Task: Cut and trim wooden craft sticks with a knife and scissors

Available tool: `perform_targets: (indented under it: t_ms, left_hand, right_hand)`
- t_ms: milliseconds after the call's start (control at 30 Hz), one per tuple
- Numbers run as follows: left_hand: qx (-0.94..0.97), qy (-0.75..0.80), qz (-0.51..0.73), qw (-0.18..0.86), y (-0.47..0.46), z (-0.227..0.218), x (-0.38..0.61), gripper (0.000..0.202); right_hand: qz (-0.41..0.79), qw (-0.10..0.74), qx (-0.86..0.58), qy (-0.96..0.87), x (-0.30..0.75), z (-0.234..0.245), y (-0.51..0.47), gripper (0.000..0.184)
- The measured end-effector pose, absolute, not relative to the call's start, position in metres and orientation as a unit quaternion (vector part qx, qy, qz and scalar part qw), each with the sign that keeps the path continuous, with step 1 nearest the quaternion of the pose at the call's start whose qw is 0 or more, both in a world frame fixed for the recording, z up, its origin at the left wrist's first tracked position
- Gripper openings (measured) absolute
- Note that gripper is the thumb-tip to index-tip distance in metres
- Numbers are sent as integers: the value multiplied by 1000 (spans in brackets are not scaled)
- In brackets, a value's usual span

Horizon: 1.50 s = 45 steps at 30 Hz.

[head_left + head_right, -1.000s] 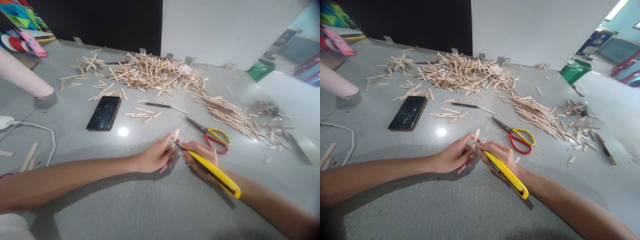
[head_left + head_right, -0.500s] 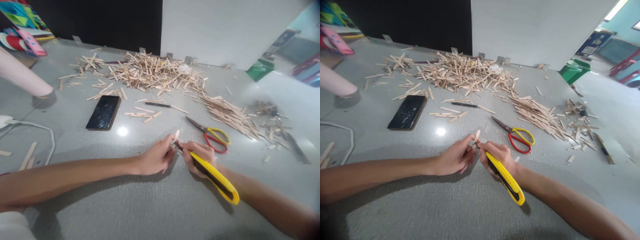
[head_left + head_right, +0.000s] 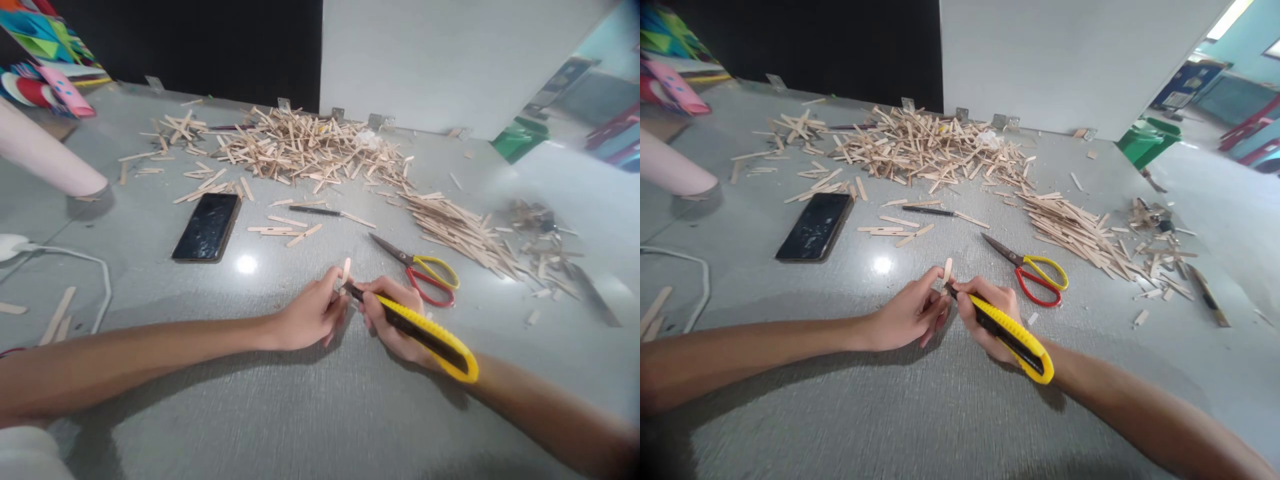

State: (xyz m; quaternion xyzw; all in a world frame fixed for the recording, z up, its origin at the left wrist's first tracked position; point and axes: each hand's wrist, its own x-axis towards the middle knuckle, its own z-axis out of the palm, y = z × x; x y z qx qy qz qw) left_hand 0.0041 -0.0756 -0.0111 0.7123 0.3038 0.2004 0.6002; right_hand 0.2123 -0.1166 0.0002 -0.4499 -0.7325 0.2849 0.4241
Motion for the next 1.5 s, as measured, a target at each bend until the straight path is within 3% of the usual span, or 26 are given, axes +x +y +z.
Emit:
perform_targets:
  t_ms: [300,667,833,1133,1400,1500]
  left_hand:
    - [699,300,213,613,-74,-12,2,25]
    - [707,280,209,614,-74,-7,2,10]
    - [709,287,213,608,-75,-8,3,14]
    - [700,288,219,615,-76,-11,4,9]
    - [686,281,243,626,-77,-15,7,15]
    - [681,273,260,628,-78,-16,7,18]
  right_hand:
    - [223,463,-377,-771,221,-13,-111,15]
    - [225,449,-411,-761,218,-10,-109,13]
    - [208,452,-412,-764,216,-11,-109,12]
    - [239,456,-449,-730,208,-10,-115,9]
    - [323,463,-476,-674,199,-1,-121,26]
    - [317,473,-452,-686,199,-7,-122,15]
